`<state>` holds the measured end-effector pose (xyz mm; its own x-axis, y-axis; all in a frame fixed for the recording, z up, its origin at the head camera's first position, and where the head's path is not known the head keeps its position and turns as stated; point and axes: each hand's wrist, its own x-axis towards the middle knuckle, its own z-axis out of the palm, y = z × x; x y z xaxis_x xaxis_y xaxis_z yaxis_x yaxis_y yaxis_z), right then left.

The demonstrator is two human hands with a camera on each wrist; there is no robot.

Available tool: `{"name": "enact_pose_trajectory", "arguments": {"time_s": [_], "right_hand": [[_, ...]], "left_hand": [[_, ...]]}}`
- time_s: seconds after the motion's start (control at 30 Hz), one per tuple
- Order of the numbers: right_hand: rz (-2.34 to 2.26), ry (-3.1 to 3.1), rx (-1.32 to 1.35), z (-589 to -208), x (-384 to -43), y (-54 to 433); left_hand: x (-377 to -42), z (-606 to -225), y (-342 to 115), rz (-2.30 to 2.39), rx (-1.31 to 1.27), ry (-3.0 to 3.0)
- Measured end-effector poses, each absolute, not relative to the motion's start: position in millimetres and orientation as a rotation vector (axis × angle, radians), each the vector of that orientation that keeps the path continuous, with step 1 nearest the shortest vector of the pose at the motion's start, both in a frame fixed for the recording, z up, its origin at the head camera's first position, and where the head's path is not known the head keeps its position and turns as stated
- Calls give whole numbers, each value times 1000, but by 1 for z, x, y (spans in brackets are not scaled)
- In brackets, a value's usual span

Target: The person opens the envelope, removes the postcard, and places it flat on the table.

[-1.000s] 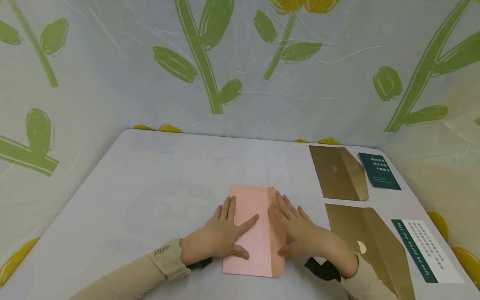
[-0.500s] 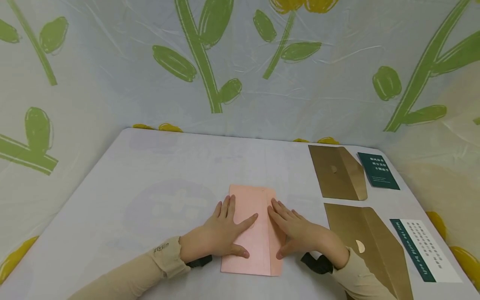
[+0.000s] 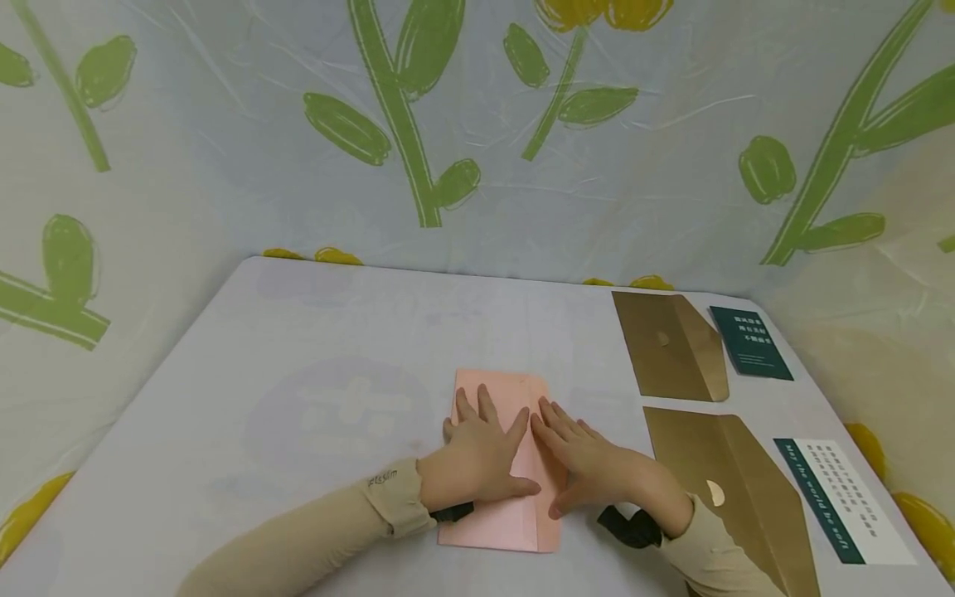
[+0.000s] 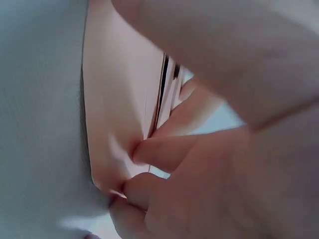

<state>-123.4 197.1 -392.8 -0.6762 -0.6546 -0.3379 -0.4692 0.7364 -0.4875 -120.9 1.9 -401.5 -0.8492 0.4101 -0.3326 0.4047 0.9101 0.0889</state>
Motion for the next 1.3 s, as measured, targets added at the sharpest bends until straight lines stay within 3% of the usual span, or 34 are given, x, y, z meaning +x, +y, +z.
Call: {"name": "enact_pose_trajectory", "arguments": {"time_s": [0.77,1.3], "right_hand": [[-529,2411,-811,-396,-121,193],[-487,2430,-825,-399,-122,194]], "left_hand": [[-116,-411,14,-220,589,2830],[-119,-409,10,136,560,2818]]}}
